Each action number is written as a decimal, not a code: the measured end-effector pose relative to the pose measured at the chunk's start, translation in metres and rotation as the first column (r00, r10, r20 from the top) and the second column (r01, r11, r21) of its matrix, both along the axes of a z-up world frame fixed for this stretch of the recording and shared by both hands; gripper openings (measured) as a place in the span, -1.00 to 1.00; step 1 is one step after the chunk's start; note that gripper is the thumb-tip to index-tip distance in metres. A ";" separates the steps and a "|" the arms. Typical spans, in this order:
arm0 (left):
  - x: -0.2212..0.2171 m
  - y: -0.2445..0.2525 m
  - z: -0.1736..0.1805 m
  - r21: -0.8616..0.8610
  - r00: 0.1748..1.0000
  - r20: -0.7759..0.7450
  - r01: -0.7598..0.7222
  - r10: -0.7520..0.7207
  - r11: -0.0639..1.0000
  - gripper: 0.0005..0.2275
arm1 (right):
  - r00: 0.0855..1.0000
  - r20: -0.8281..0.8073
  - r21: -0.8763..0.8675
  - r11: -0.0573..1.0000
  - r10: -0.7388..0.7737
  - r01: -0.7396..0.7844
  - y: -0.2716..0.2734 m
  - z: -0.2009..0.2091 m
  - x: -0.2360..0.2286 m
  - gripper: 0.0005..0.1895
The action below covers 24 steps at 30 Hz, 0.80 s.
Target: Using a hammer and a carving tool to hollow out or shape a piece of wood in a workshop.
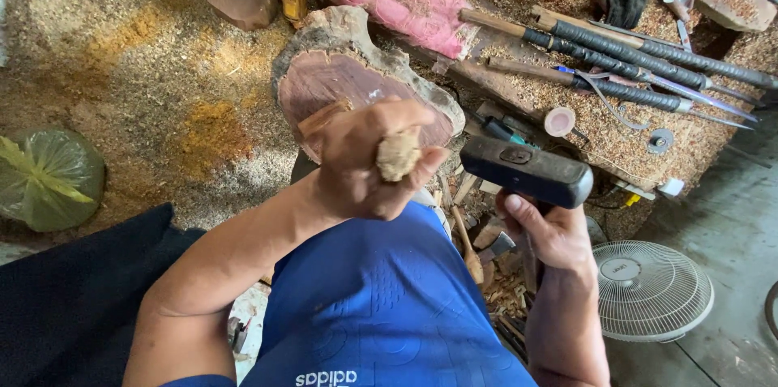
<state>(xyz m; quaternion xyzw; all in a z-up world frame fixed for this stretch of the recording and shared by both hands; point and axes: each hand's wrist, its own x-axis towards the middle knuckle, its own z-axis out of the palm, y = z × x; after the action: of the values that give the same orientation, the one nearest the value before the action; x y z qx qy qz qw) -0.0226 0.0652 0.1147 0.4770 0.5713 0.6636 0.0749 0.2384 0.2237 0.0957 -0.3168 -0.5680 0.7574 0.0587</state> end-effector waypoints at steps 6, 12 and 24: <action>0.007 0.012 0.021 -0.018 0.983 -0.159 0.094 -0.096 0.995 -0.80 | 0.989 -0.061 0.089 0.986 -0.134 0.139 -0.007 0.084 -0.024 -0.55; 0.009 0.012 -0.007 -0.122 0.977 -0.200 0.045 -0.069 0.991 -0.87 | 0.850 -0.305 0.078 0.878 -0.430 0.472 -0.003 0.142 -0.057 -0.65; -0.005 -0.006 -0.018 -0.213 0.960 0.131 0.273 -0.249 0.938 -0.83 | 0.807 0.442 0.393 0.724 0.392 -0.567 0.027 0.182 -0.103 -0.63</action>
<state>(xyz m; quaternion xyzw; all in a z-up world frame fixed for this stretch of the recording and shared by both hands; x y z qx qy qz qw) -0.0281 0.0592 0.0966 0.5024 0.5710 0.6010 0.2458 0.1350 0.2504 0.2776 -0.2509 -0.8108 0.5052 -0.1564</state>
